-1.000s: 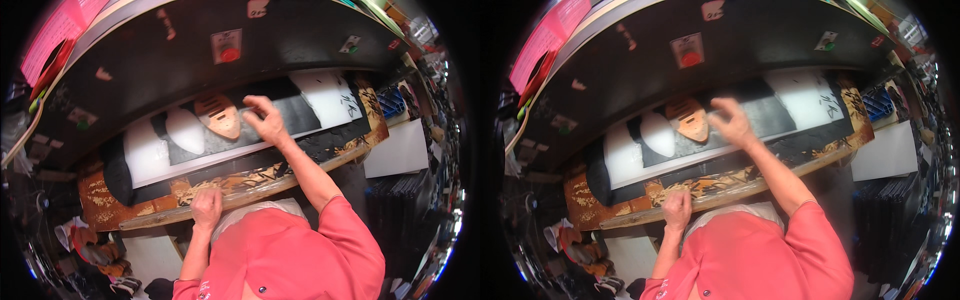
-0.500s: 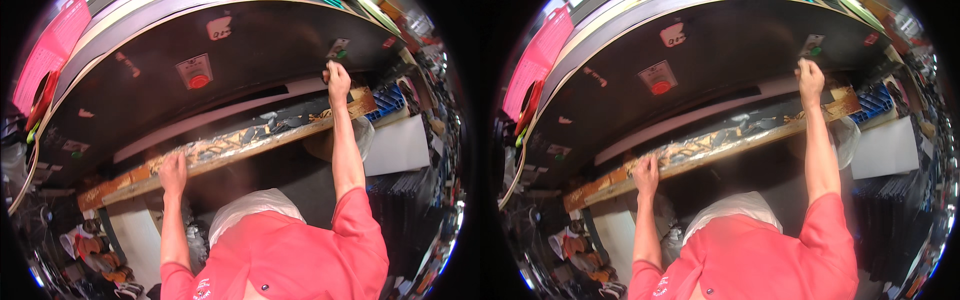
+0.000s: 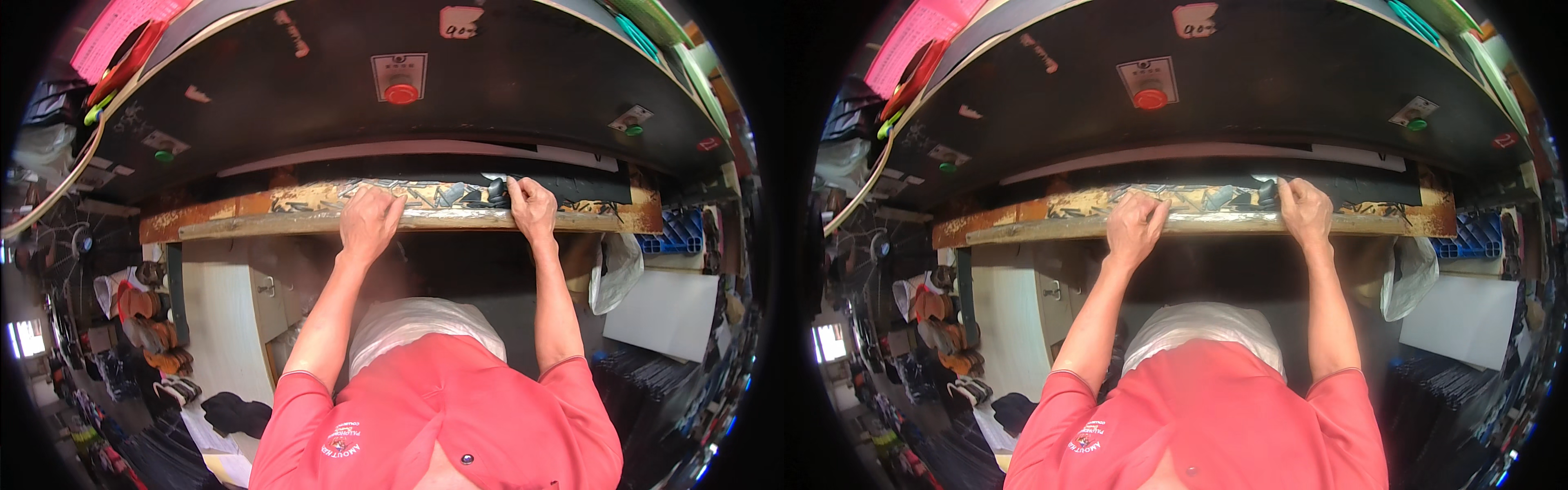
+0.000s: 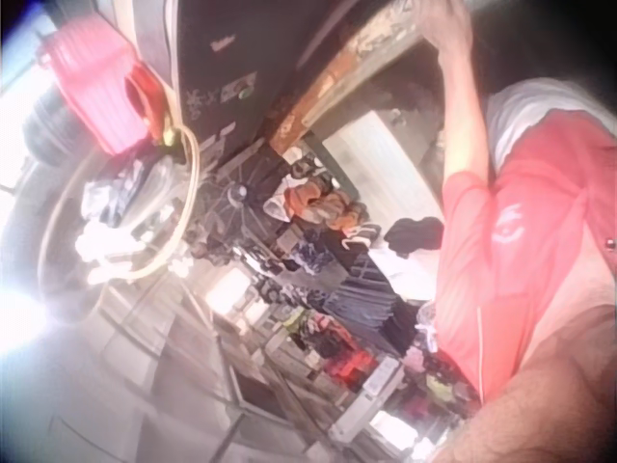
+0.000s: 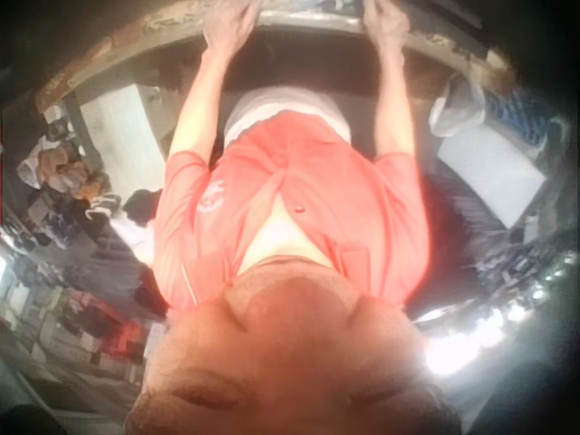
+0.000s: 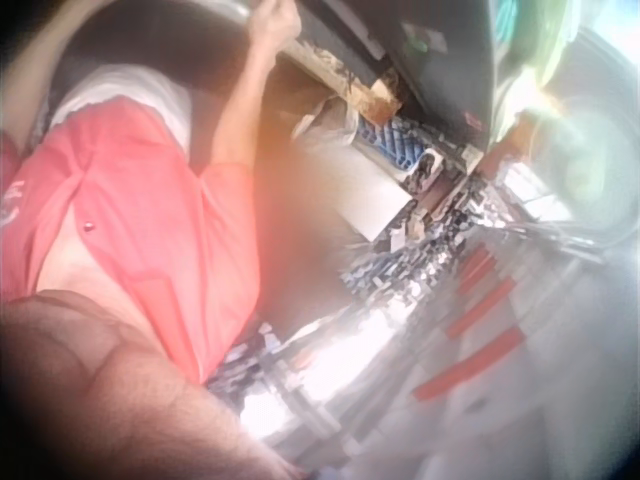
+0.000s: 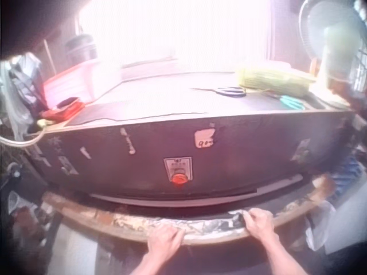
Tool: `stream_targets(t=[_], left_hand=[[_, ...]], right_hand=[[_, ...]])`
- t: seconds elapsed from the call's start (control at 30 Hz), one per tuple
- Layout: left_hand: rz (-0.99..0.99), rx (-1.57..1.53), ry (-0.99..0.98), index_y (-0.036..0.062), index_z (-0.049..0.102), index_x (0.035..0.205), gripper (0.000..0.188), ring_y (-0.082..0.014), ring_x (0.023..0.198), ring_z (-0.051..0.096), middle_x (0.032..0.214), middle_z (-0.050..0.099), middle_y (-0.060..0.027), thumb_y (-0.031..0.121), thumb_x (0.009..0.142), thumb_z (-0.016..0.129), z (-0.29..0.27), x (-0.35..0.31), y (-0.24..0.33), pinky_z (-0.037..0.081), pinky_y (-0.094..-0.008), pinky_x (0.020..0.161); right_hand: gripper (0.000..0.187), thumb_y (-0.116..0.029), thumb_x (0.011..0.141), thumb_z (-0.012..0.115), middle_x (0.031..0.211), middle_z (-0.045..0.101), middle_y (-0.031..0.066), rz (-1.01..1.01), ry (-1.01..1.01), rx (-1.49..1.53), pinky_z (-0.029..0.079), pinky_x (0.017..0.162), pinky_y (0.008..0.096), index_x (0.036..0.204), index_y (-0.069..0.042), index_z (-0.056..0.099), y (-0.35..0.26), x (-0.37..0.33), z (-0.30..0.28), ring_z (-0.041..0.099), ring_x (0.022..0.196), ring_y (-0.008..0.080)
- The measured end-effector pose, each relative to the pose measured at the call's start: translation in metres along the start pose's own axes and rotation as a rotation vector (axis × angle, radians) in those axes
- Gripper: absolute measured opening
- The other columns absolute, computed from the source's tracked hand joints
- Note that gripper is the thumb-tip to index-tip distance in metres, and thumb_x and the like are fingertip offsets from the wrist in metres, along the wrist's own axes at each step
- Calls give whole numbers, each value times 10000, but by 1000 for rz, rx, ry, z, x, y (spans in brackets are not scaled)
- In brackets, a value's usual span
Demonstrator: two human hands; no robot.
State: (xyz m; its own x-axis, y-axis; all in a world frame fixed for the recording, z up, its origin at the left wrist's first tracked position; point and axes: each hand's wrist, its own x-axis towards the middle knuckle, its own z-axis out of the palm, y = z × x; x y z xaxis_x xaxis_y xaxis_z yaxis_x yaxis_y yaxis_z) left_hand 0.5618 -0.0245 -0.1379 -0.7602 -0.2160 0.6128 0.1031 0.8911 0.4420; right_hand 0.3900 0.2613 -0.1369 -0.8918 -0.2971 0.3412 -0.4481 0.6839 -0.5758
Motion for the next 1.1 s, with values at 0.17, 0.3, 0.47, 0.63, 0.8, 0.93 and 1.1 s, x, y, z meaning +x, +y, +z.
stream_targets(t=[0.17,0.3,0.47,0.63,0.8,0.93,1.1], left_hand=[[-45,-2,13,34,725,782,196,-353,774,641,791,670,-123,152,910,814,4,-4,2,514,-461,718],[-84,-40,10,33,713,761,227,-347,808,624,786,645,-109,174,900,823,6,-9,3,509,-464,754],[-23,-114,11,41,684,746,198,-345,775,609,764,622,-115,98,853,841,2,-10,4,494,-461,726],[-88,-190,-165,34,707,815,118,-367,824,629,838,659,-140,83,871,800,-15,7,2,501,-470,728],[-213,-387,-488,-13,708,813,210,-393,802,683,823,690,-174,140,947,757,-32,51,-18,545,-507,735],[-133,-255,3,-33,722,1139,190,-427,1047,721,1085,750,-226,80,997,666,-25,119,-71,577,-500,924],[-163,-38,-82,-54,575,1430,445,-453,1445,518,1466,619,-262,84,1010,629,-1,162,-113,379,-527,1243]], right_hand=[[372,-305,1003,726,684,631,179,15,35,74,484,630,446,759,-29,676,5,-4,7,608,626,380],[386,-291,1008,734,634,549,153,5,30,146,445,600,399,765,-1,654,13,-4,7,489,564,267],[402,-277,1027,742,631,458,-5,169,-6,240,376,589,306,774,18,641,18,-7,-4,409,644,79],[403,-264,1069,715,716,523,-73,346,71,504,383,655,243,760,-11,657,-13,20,2,447,718,47],[251,-168,993,774,1084,719,96,0,-58,506,532,883,299,1148,25,733,-95,86,54,667,970,172],[788,-363,848,868,1440,577,290,-174,-254,286,459,1145,478,1473,22,583,-163,144,111,561,1330,409],[808,-283,720,846,1489,457,365,-329,-218,27,484,1087,552,1432,22,615,-199,167,149,534,1227,511]])
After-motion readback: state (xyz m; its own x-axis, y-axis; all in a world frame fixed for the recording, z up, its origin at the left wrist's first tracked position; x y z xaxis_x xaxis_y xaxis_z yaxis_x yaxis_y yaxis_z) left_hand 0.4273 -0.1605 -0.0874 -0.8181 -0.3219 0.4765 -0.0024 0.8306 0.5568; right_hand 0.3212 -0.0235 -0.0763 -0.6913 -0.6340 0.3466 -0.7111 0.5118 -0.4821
